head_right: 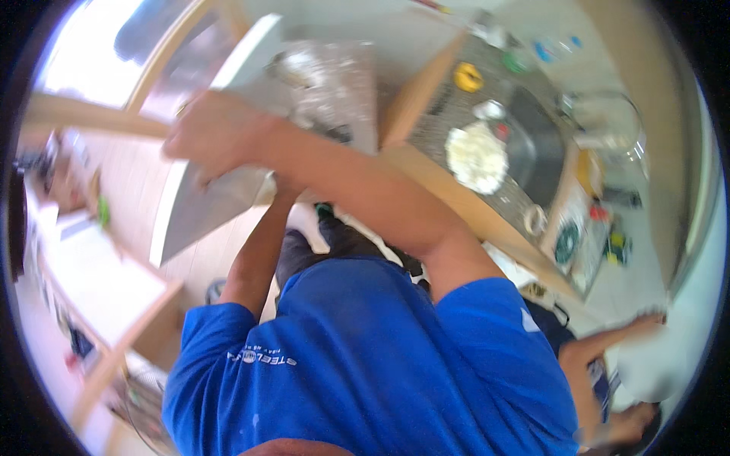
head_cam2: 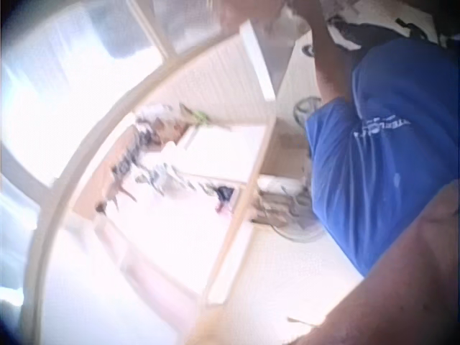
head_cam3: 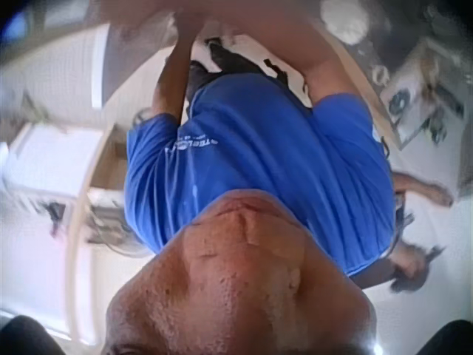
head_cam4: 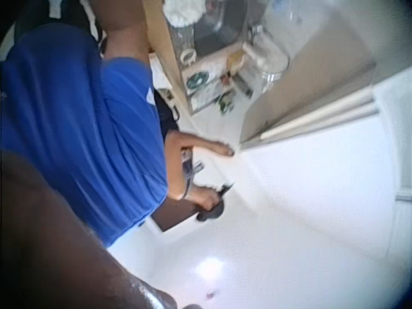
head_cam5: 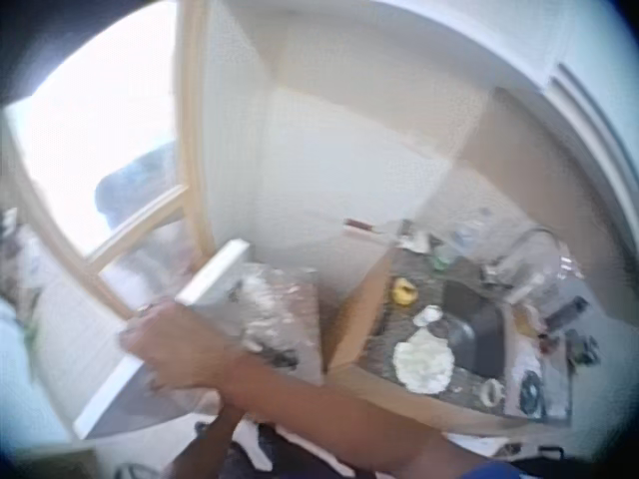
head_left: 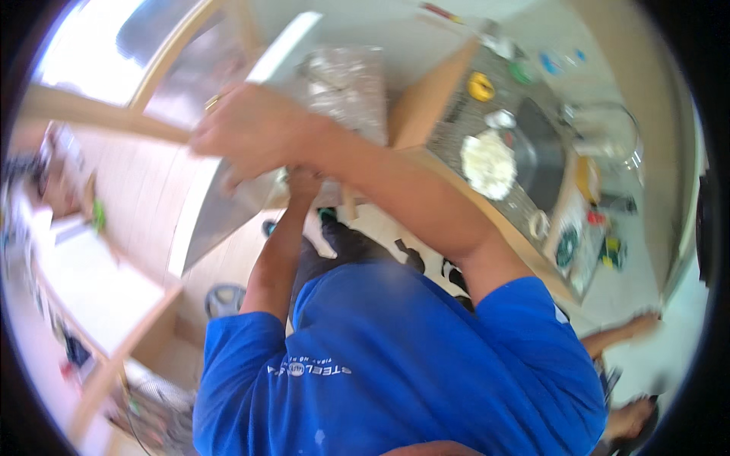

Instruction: The person aligns and secures a white cabinet door to a wooden frame using a hammer, then uses a utility knife to trim excess material and a sanding block to smooth the edges. The person repeatedly flips and repositions the door while working.

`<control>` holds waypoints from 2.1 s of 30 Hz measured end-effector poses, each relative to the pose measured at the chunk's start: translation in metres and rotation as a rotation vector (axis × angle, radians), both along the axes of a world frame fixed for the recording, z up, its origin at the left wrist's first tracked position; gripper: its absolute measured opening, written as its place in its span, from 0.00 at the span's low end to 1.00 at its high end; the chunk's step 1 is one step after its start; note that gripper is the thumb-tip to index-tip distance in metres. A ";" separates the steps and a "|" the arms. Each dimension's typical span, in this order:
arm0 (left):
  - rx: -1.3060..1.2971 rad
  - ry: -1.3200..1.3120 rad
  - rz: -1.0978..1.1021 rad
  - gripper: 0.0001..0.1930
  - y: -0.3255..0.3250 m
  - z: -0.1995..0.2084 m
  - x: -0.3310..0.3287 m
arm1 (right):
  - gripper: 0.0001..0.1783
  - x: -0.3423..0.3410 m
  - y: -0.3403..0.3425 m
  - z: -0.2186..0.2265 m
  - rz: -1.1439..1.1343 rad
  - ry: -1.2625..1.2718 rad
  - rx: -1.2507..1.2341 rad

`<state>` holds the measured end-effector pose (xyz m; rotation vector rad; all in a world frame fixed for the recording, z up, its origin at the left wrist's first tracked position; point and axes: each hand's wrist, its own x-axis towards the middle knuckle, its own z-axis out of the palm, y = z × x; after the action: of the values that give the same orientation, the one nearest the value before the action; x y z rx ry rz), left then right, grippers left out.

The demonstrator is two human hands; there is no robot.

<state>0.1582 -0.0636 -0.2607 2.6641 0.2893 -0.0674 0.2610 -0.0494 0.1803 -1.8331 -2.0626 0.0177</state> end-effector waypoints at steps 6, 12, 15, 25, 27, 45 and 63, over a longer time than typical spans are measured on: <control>-0.487 0.230 0.258 0.21 0.042 0.105 -0.142 | 0.30 0.006 0.004 -0.007 -0.040 -0.060 0.057; -0.766 -0.410 1.068 0.33 0.055 0.236 -0.228 | 0.33 0.007 0.008 -0.005 0.032 -0.086 0.186; -0.514 -0.645 0.925 0.36 0.055 0.305 -0.210 | 0.34 0.006 0.006 -0.005 0.024 -0.120 0.162; -0.717 -0.813 0.768 0.28 0.038 0.347 -0.176 | 0.34 -0.004 -0.018 0.000 -0.010 -0.126 0.104; -0.822 -0.742 0.761 0.29 0.033 0.338 -0.184 | 0.33 -0.007 -0.028 0.000 -0.025 -0.134 0.087; -0.572 -0.040 0.668 0.27 0.014 0.221 -0.185 | 0.32 0.006 0.011 0.010 0.044 -0.112 0.084; -0.341 0.086 0.245 0.46 0.018 0.134 -0.096 | 0.36 0.007 0.019 -0.001 -0.019 -0.098 0.106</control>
<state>0.0625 -0.0460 -0.1262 2.2743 0.5751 -0.1404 0.2679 -0.0306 0.1798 -1.8223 -2.0685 -0.1866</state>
